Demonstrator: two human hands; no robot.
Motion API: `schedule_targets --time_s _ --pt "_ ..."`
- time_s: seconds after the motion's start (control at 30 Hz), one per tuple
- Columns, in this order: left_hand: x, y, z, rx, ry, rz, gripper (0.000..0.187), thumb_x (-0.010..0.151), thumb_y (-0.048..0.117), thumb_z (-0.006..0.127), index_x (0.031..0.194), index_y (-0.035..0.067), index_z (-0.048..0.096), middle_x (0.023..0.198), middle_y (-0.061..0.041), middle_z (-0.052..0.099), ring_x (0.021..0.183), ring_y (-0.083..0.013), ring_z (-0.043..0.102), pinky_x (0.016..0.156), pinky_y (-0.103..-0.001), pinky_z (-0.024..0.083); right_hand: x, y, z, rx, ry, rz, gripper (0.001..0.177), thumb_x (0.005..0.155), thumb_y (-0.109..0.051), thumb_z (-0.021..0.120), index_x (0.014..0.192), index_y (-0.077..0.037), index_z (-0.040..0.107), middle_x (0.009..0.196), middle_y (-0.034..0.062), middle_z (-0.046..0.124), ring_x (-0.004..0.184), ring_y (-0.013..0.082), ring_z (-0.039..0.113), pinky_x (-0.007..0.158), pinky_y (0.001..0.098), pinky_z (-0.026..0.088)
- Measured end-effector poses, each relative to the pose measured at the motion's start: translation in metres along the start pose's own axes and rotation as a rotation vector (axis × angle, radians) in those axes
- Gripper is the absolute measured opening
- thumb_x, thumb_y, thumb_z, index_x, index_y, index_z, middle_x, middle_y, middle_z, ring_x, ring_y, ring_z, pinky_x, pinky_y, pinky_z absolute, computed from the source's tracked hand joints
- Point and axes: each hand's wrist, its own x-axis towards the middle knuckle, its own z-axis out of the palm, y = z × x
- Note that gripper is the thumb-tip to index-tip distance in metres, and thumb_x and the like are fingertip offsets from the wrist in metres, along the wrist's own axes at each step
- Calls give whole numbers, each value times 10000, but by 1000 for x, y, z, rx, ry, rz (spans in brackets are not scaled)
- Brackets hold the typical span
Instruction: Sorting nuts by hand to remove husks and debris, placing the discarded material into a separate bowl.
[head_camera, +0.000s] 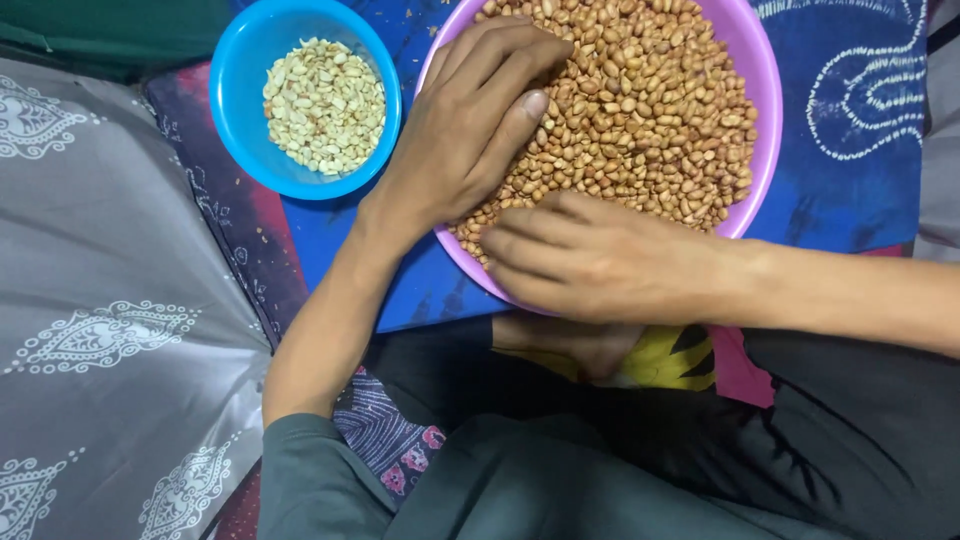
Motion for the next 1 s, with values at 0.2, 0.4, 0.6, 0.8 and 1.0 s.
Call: schedule_targets --time_s 0.2,0.4,0.6,0.8,1.0 --pt "-2 -3 1 -69 13 -23 354 1104 174 395 1380 -3 529 1339 -176 596 1287 -338 564 1158 -475 386 6 10 25 -202 -37 -196 398 946 -243 547 1306 -73 556 1291 128 619 1203 245 591 996 372 481" --pt "-5 -8 5 -20 21 -26 351 1113 192 379 1376 13 528 1323 -156 596 1268 -320 564 1129 -473 390 -16 33 21 -321 -121 -137 256 907 -235 641 1137 -124 618 1195 71 658 1152 217 608 1007 368 482" --pt "-4 -7 4 -43 51 2 345 1127 179 359 1356 -9 536 1296 -177 597 1210 -330 589 1080 -474 460 -34 51 4 -422 -115 -51 223 938 -246 655 1140 -151 642 1267 33 681 1162 179 633 988 321 510" --pt "-2 -4 1 -84 22 -1 323 1112 134 403 1366 -19 531 1305 -180 590 1223 -337 584 1093 -464 457 -39 57 -19 -271 -116 10 321 906 -284 678 1174 -108 664 1336 106 653 1292 266 605 996 386 524" --pt "0 2 2 -34 14 -36 346 1092 133 450 1367 -48 557 1402 -173 503 1359 -352 475 1192 -489 382 -39 21 -78 91 -117 482 298 1028 -144 593 1247 43 668 1271 199 618 1020 332 654 902 426 565"
